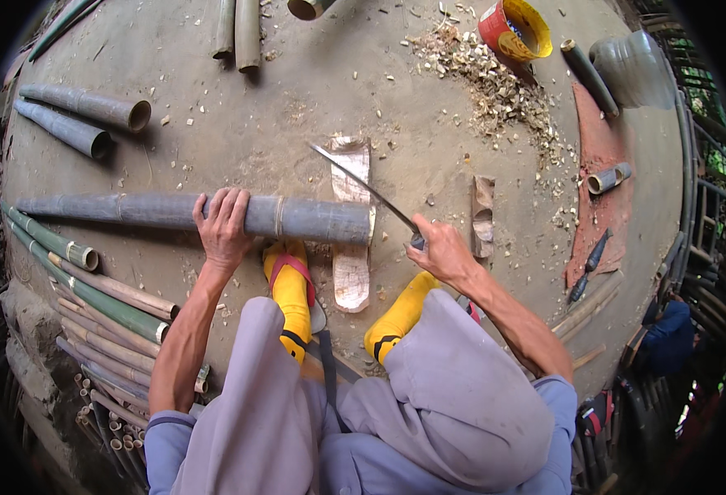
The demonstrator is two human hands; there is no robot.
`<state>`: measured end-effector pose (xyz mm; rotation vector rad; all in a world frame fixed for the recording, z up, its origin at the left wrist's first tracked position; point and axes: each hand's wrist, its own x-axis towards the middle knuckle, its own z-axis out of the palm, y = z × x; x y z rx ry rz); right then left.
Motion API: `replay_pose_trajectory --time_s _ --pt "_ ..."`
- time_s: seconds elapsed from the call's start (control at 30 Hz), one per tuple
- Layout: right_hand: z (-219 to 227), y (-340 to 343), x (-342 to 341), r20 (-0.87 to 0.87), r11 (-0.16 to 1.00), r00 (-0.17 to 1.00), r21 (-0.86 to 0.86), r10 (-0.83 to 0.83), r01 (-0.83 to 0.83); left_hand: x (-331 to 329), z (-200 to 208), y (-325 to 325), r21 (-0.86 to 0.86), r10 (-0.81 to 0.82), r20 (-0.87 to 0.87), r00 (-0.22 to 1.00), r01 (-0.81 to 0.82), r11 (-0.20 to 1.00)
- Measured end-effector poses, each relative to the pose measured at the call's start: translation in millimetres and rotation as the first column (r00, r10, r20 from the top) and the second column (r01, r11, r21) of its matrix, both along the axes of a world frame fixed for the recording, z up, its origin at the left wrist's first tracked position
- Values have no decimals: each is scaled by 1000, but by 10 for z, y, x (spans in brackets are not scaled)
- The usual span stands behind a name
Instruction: The person cuts a bamboo pole by hand using a knife, rotating the pole and making repeated scoring cuts around its circumference.
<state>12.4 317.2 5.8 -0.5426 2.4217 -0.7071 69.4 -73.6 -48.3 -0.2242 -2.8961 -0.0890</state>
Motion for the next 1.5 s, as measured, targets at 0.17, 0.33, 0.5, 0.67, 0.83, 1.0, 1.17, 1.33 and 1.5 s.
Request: replay_pose_trajectory --time_s 0.17,0.33,0.5,0.67,0.83,1.0,1.17,1.33,1.5 --pt "125 -109 18 -158 970 986 -243 -57 17 13 44 60 63 14 7 1000 -15 998" --pt "3 -26 -107 -30 995 997 -65 68 -69 1 14 -28 -6 0 41 999 0 1000" --pt "122 -36 73 -89 982 995 -188 -46 29 30 13 40 1 -27 6 1000 27 1000" --pt "-50 86 -157 80 1000 996 -10 29 -28 28 76 -127 -4 -63 63 996 63 998" --pt "485 119 123 56 909 931 -203 -360 364 -86 243 -819 -29 -11 232 973 18 999" --pt "622 378 559 -173 791 807 -393 -565 469 -612 657 -510 251 -235 556 797 109 962" --pt "790 409 978 -411 832 731 -372 -545 411 -906 800 667 578 -529 530 663 175 797" --pt "697 226 1242 -366 870 795 -306 -483 388 -756 894 1120 337 -472 390 791 354 872" --pt "129 99 1621 -244 863 827 -165 -506 478 -341 174 108 106 -268 338 902 246 963"
